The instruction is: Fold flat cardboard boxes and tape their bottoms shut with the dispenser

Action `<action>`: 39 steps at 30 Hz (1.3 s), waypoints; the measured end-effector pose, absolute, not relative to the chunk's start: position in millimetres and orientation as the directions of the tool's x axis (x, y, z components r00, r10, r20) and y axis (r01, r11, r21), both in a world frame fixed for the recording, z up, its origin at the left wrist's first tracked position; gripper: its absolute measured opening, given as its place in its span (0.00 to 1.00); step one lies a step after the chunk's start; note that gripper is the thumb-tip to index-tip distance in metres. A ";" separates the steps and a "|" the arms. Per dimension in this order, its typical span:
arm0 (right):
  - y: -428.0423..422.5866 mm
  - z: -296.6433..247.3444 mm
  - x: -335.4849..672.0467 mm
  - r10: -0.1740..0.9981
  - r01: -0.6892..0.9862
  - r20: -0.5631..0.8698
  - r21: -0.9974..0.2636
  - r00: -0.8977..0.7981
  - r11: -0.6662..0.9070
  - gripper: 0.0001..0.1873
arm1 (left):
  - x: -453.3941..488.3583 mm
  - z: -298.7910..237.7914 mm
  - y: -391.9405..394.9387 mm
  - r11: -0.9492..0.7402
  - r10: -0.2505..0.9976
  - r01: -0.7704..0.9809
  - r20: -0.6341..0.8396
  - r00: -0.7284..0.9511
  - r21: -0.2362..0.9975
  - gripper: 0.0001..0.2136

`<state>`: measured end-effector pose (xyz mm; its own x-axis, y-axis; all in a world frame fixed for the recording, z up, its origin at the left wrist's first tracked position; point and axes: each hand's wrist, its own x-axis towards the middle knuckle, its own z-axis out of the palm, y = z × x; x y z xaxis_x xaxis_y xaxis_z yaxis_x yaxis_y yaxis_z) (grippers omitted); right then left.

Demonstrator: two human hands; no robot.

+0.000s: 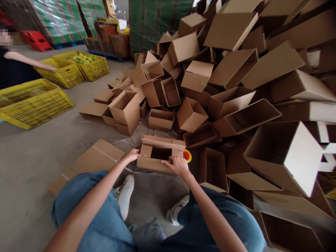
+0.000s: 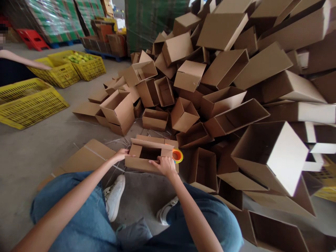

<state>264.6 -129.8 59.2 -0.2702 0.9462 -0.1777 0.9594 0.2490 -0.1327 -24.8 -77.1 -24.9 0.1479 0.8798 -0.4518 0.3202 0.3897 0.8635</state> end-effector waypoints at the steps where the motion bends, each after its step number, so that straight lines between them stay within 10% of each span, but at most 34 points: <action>1: -129.9 59.3 264.5 0.946 0.960 -0.182 -0.133 -0.270 0.248 0.37 | -24.8 -25.2 -77.0 0.396 0.878 0.314 -0.456 0.144 0.863 0.25; 39: -129.0 52.1 266.2 0.950 0.955 -0.138 -0.136 -0.281 0.263 0.37 | -26.0 -27.7 -78.7 0.452 0.863 0.234 -0.488 0.128 0.861 0.27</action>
<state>266.2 -129.0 52.1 -0.2809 0.9497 -0.1383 0.9553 0.2628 -0.1357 -26.0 -78.7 -27.7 0.1282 0.8633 -0.4881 0.2344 0.4519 0.8607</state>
